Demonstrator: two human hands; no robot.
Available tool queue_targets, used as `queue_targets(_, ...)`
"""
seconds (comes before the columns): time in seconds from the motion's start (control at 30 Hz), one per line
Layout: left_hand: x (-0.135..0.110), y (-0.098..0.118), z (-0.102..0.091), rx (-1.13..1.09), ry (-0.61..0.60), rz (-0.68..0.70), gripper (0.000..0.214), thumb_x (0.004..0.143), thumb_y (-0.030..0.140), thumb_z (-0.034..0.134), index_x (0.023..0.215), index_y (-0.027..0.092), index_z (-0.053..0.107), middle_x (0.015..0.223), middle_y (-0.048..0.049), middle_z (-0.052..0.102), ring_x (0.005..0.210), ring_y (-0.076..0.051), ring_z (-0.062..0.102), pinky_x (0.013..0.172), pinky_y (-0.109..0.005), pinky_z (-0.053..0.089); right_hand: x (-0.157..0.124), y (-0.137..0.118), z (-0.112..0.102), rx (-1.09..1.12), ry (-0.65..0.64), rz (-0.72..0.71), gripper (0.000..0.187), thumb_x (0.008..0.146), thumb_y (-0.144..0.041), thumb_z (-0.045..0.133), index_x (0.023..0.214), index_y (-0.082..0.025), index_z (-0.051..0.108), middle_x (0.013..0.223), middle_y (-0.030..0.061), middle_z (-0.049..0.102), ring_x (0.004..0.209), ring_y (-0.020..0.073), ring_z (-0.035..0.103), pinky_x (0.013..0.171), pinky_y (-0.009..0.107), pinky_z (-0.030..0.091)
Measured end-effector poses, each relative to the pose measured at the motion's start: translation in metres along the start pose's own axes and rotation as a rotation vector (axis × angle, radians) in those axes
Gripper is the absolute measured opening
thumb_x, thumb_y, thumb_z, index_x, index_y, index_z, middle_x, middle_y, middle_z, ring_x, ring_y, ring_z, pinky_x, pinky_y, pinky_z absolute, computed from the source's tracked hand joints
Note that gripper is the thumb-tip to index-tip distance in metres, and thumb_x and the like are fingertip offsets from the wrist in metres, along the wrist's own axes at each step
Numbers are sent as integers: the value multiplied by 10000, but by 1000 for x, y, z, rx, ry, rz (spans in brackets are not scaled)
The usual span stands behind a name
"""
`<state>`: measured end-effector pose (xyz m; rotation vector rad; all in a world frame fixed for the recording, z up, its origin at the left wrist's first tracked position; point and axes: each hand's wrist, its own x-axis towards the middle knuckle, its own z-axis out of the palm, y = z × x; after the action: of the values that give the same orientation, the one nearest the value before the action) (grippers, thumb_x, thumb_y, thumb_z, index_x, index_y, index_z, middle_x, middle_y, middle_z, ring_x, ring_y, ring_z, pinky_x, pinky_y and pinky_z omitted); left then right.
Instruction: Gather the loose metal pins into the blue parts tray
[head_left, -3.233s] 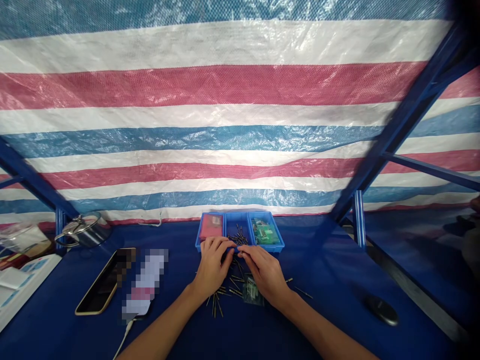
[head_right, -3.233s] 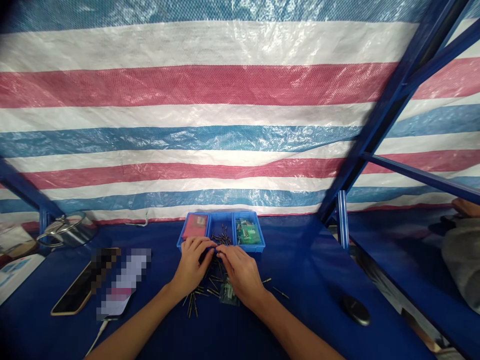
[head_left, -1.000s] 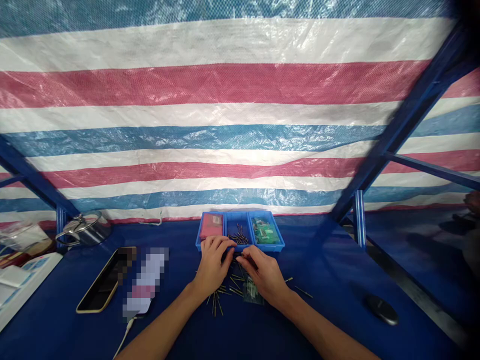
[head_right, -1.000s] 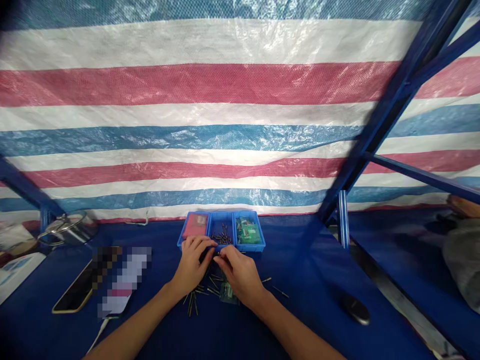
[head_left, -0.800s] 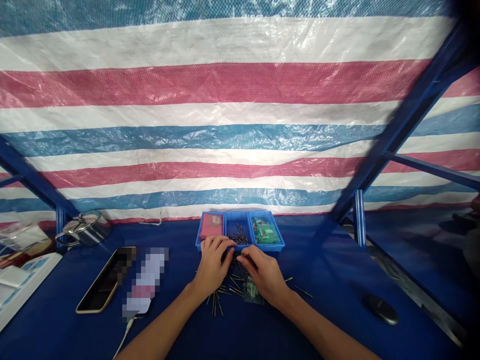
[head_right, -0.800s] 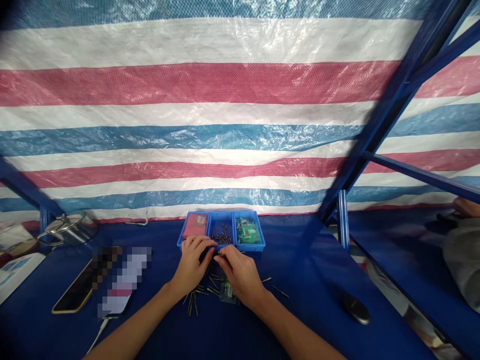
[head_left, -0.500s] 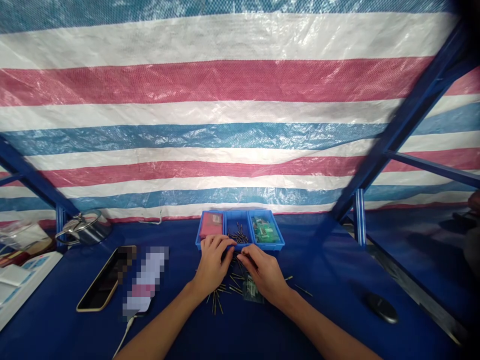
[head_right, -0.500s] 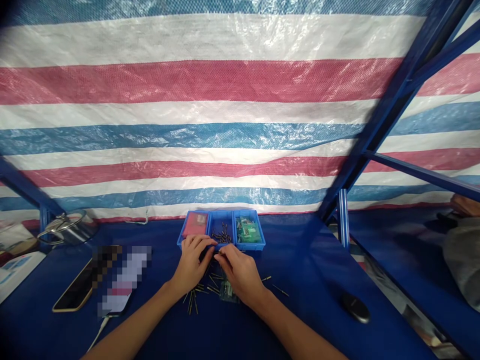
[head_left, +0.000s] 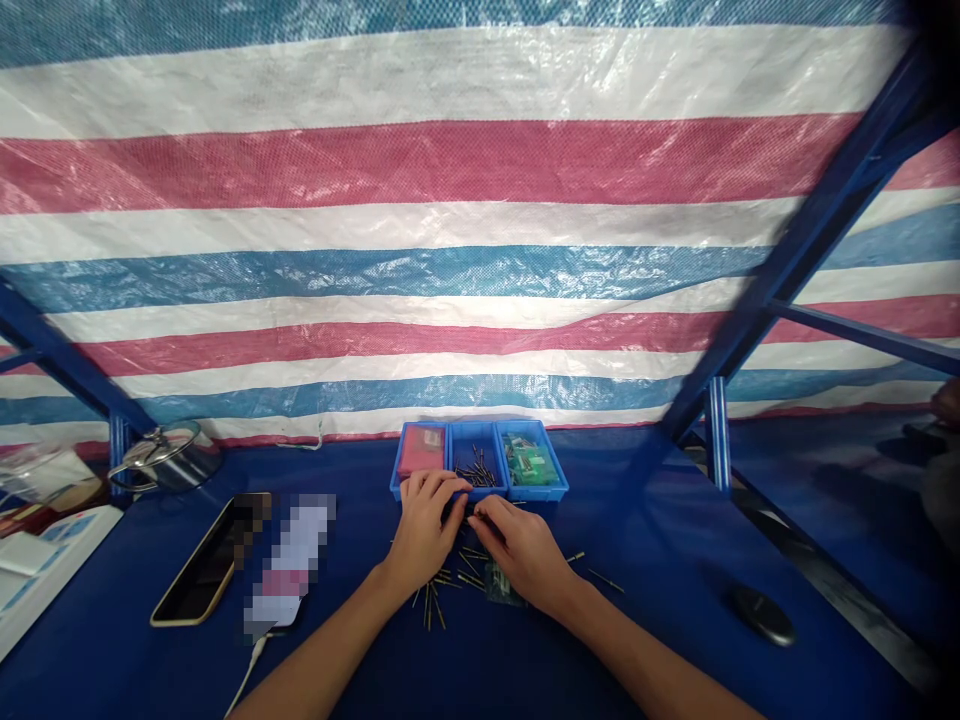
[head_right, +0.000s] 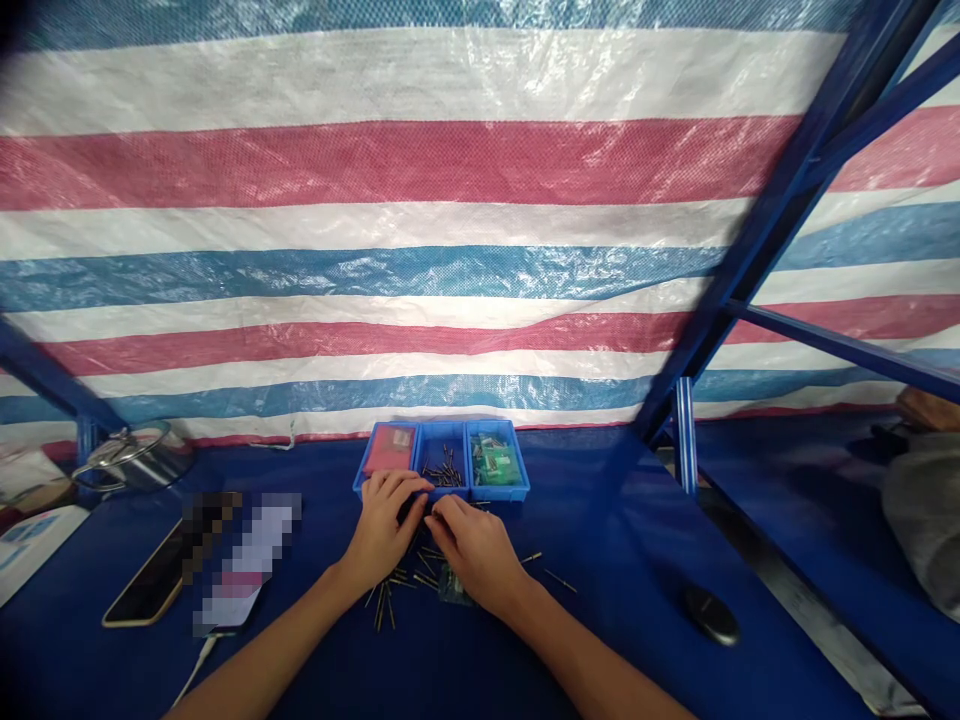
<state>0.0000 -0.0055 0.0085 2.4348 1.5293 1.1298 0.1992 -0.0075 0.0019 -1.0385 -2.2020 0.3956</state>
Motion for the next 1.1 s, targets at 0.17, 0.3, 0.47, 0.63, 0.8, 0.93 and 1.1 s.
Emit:
queue_targets(0.17,0,0,0,-23,-6,-8,183,1086,256,539,1171,290,698,1185,-44,698,1138,-261,569,947,-429,424,1,-2,-1,2,10,9,183,1131,-320,459,995,-253,562,931,16,707,739,185,688,635,285,449)
queue_targets(0.3,0,-1,0,-27,-8,-6,193,1092,260,525,1177,287,696,1191,-45,695,1136,-257,567,947,-433,423,1,-4,-3,8,15,6,191,1131,-325,452,995,-252,565,936,19,709,734,184,689,638,279,457)
queue_targets(0.47,0,-1,0,-25,-10,-12,192,1093,272,526,1173,286,699,1192,-45,694,1132,-254,563,947,-434,423,2,-5,-5,4,18,5,191,1128,-316,451,989,-248,562,945,22,714,716,176,683,621,271,447)
queue_targets(0.63,-1,0,0,-43,-14,-11,205,1101,270,506,1182,283,694,1197,-51,693,1140,-259,553,950,-442,417,1,-4,-4,4,13,4,192,1133,-322,444,996,-250,558,930,19,706,723,181,680,634,281,452)
queue_targets(0.8,0,0,-1,-31,-4,-6,204,1094,264,514,1172,282,702,1186,-54,697,1132,-259,562,945,-439,432,1,-3,-4,6,19,-8,195,1135,-326,442,996,-254,559,939,26,712,735,183,683,632,281,456)
queue_targets(0.93,0,1,-1,-21,-8,-6,196,1092,259,522,1167,282,701,1183,-49,697,1129,-254,566,943,-431,431,2,-4,-5,7,9,-9,195,1133,-316,447,991,-251,563,935,25,714,738,181,689,633,278,456)
queue_targets(1.1,0,1,-1,-33,-6,-8,187,1092,262,527,1172,284,694,1183,-45,693,1136,-254,561,955,-430,421,1,-3,-4,-25,-19,-1,184,1127,-304,461,986,-246,563,918,16,708,718,179,682,620,281,441)
